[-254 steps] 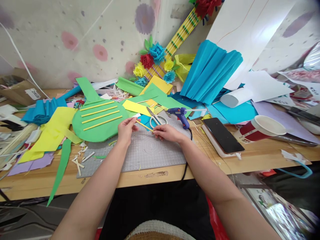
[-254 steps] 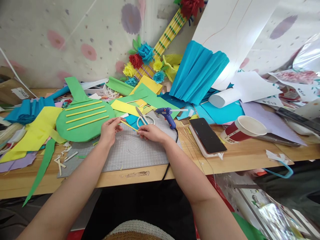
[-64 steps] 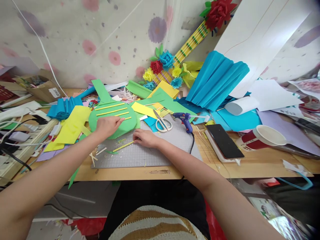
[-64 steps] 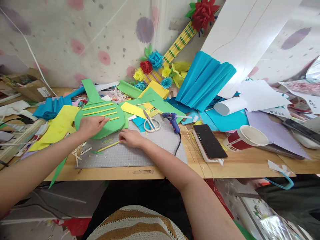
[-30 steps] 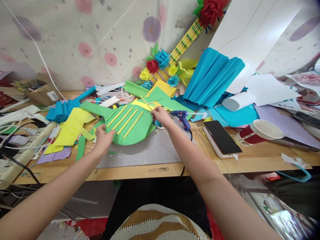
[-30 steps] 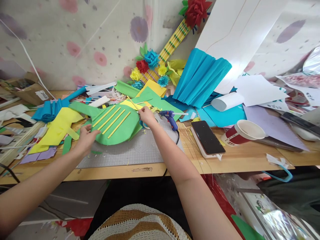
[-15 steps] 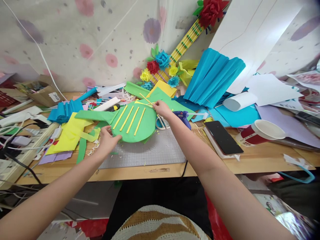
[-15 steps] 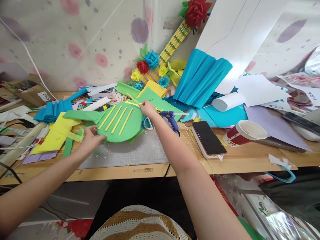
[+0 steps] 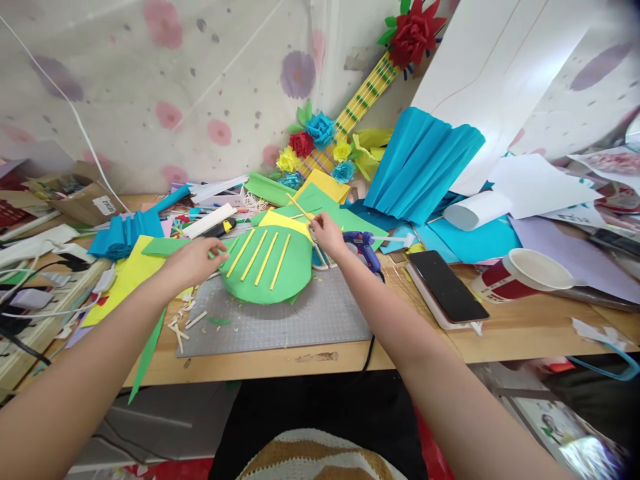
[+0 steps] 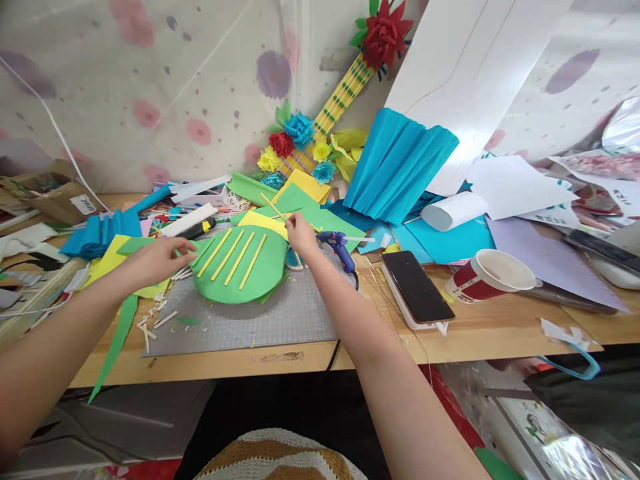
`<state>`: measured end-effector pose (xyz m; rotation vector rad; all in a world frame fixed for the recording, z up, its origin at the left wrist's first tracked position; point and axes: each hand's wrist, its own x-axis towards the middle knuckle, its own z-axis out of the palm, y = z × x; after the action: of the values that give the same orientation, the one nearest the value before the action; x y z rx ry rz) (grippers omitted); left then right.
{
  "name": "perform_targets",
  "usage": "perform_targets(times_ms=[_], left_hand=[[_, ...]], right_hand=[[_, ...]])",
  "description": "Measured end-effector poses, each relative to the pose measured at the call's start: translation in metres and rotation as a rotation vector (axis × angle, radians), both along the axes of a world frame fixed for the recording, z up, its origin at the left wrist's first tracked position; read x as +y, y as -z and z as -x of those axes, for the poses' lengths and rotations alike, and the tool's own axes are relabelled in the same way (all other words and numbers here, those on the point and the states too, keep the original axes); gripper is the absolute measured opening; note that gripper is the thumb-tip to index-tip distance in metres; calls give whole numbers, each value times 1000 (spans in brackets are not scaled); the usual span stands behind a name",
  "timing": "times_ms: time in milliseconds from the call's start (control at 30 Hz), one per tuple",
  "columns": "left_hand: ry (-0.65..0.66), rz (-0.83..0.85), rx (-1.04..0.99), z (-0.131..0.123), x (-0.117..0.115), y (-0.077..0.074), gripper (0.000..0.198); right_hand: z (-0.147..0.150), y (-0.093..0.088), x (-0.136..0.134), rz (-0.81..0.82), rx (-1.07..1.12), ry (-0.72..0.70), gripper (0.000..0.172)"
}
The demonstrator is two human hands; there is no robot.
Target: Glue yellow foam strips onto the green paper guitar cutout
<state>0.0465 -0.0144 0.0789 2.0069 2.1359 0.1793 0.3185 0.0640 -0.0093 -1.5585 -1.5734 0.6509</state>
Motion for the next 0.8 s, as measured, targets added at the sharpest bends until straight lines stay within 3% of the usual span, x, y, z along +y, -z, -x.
perform_targets(times_ms=[67,133,267,400,600,700,800], left_hand=[[88,-202,-31,-21,7,-9,19],[285,-274,-146,-48,15,-10,19],[583,-116,-202,-98,28,6,16],[576,39,-116,-120,33,19,10],[561,104,-66,-114,31,20,11],[556,98,-132,-106,35,24,10],[503,140,-256,-98,40,27,9]], right_hand=[[-9,-6,-10,-18,61,-175,10],[-18,-12,-21,43,127,-360,13],[-28,-18,-38,161,148,-531,18],[-32,-17,-46,194,128,-563,23],[-31,-15,-51,208,187,-553,26],[-33,-10,-53,166,184,-471,23],[-43,3,-58,78,26,-287,20]])
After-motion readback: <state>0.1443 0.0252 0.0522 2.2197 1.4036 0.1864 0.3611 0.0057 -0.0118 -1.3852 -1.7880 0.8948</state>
